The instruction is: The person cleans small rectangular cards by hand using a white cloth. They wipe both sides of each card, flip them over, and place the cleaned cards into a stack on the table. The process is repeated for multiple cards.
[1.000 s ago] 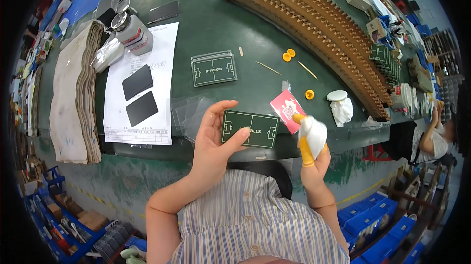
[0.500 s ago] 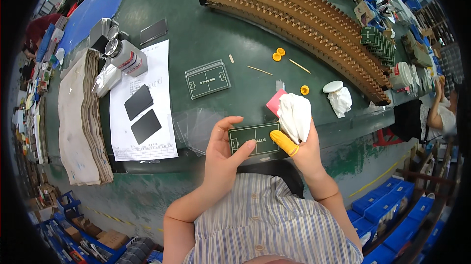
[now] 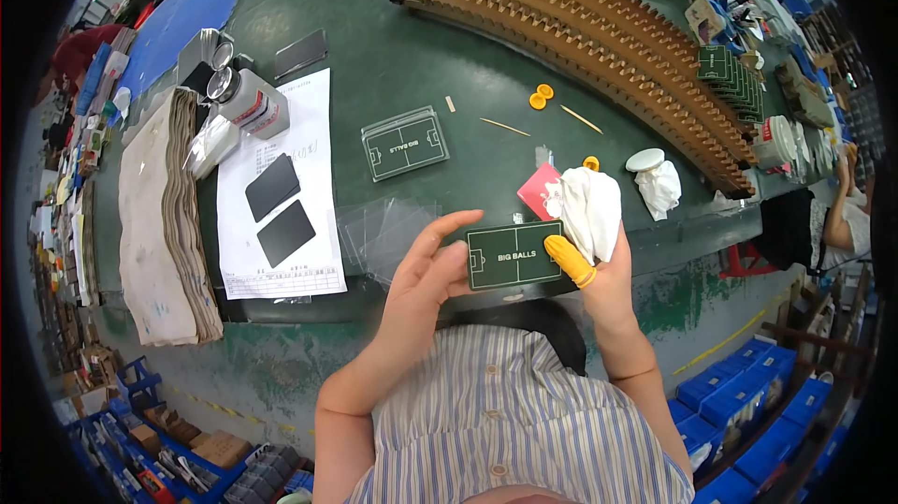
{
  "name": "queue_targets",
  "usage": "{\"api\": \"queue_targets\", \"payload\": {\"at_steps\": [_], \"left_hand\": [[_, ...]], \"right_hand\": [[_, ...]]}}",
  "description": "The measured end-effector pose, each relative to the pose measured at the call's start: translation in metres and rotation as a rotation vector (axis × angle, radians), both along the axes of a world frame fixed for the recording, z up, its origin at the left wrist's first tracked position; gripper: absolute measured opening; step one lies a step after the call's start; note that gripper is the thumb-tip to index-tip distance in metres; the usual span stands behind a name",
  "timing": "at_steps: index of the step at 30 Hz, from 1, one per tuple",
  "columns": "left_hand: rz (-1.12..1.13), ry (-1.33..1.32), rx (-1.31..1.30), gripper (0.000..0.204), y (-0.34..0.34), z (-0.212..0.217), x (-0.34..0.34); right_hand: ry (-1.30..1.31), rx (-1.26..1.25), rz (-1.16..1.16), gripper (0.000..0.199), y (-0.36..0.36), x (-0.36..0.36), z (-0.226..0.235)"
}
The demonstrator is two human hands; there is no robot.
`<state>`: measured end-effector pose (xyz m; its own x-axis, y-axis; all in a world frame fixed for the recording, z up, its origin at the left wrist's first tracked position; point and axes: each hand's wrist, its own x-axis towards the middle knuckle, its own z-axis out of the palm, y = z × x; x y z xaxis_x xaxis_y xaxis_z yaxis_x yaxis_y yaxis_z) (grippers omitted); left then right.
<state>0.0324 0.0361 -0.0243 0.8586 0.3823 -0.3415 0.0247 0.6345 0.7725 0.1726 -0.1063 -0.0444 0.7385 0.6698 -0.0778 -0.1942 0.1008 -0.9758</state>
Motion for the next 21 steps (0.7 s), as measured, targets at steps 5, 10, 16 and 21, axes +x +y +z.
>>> {"api": "queue_targets", "payload": {"at_steps": [5,10,16,21], "left_hand": [[-0.096,0.074,0.183,0.033,0.003,0.003,0.004],[-0.141,0.072,0.215,0.036,0.007,-0.003,0.003],[-0.057,0.052,0.262,0.049,0.004,-0.006,0.0],[-0.042,0.022,0.343,0.051,0.001,-0.004,0.002]], "right_hand": [[0.003,0.01,0.003,0.055,-0.003,-0.003,0.001],[-0.265,-0.119,-0.047,0.049,-0.007,-0.003,-0.001],[-1.072,-0.227,-0.156,0.039,-0.025,-0.006,-0.001],[-1.496,-0.22,0.093,0.021,-0.031,-0.015,-0.004]]}}
